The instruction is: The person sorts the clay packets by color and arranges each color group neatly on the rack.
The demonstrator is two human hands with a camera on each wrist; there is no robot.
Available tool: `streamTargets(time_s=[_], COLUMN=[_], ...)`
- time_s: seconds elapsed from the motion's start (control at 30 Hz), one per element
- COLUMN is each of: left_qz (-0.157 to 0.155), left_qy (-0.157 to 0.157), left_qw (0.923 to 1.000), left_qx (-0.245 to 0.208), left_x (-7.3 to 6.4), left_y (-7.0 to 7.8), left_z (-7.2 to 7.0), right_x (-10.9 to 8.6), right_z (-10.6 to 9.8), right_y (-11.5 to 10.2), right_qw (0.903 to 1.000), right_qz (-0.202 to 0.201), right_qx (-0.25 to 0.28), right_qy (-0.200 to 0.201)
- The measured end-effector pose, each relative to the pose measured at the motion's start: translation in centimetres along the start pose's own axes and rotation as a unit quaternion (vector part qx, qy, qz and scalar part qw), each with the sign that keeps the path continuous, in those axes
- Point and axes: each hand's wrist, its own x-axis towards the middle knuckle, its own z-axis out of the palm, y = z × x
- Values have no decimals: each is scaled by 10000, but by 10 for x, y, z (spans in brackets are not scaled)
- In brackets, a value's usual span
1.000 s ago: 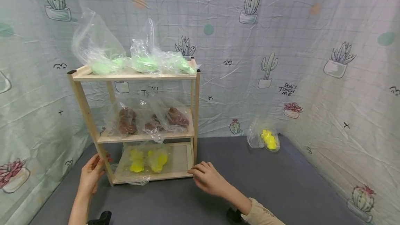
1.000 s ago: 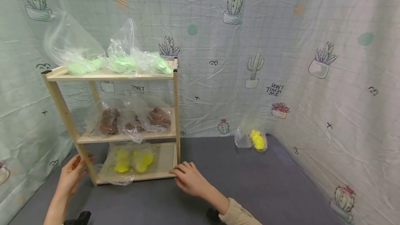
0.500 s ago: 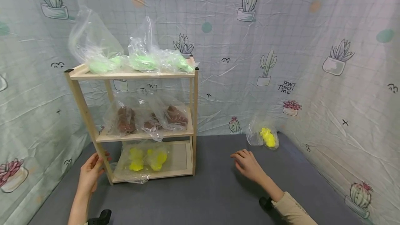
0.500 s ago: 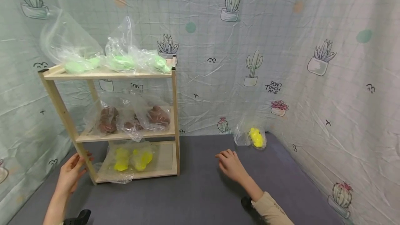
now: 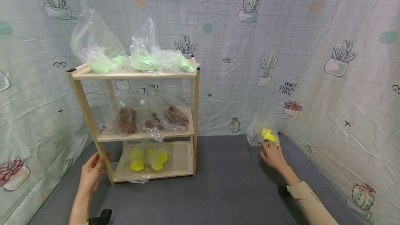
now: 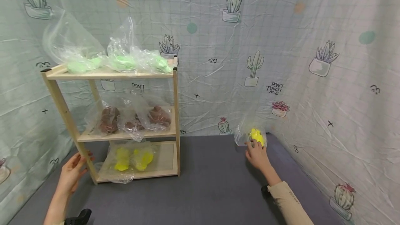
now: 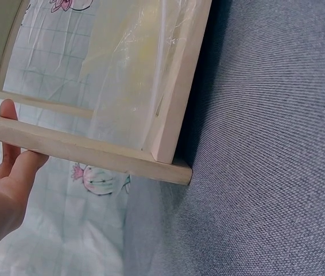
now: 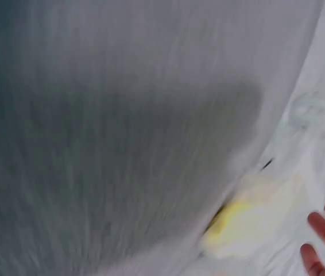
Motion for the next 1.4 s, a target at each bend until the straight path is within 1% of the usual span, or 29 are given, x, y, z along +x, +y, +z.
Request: streamTargets(time_s=[0.07,0.13,0.23,0.33,0.47,0.53,0.63,0.7,0.77,0.83,0.93,1.0,1.17,1.33,1.4], left_qz=[-62,-110,-90,-42,-35,-31,-43,-34,-29,7,87,98,115,306,330], left_qy=[-34,-33,-10,-5,-29,-174,-144,-156,-34,-68,-81,-56,-60,-130,-145], left_qw=[10000,9999,10000,10000,9998,9997,9997,9999,10000,9999,9999,9999,9998,9989,9985], left_qx=[-15,-54,-28,-55,-195,-155,-200,-33,28,150,119,52,-126,-337,-401], left_x=[0,0,-1,0,0,-1,-1,-2,-1,-1,0,0,0,0,1], left_y=[1,2,3,3,4,8,9,7,3,2,0,-1,-1,0,0], left_z=[-1,-1,-1,-1,2,3,6,8,9,9,8,7,4,1,0], right_x=[3,6,11,14,15,14,11,9,7,6,4,5,8,10,10], right_z=[1,2,4,7,12,15,16,15,15,14,13,12,12,13,15], right_y=[12,23,35,42,48,51,54,55,55,55,53,53,51,51,51], right_qw=[9985,9946,9887,9856,9836,9809,9728,9655,9585,9537,9518,9523,9560,9623,9635], right_qz=[435,789,1120,1255,1251,1275,1390,1487,1562,1613,1575,1513,1271,1024,938], right_qx=[-100,-155,-164,-118,-152,-158,-114,-50,-37,-29,-83,-103,-264,-392,-405], right_qy=[-331,-658,-984,-1132,-1293,-1460,-1850,-2137,-2386,-2540,-2631,-2648,-2632,-2488,-2474])
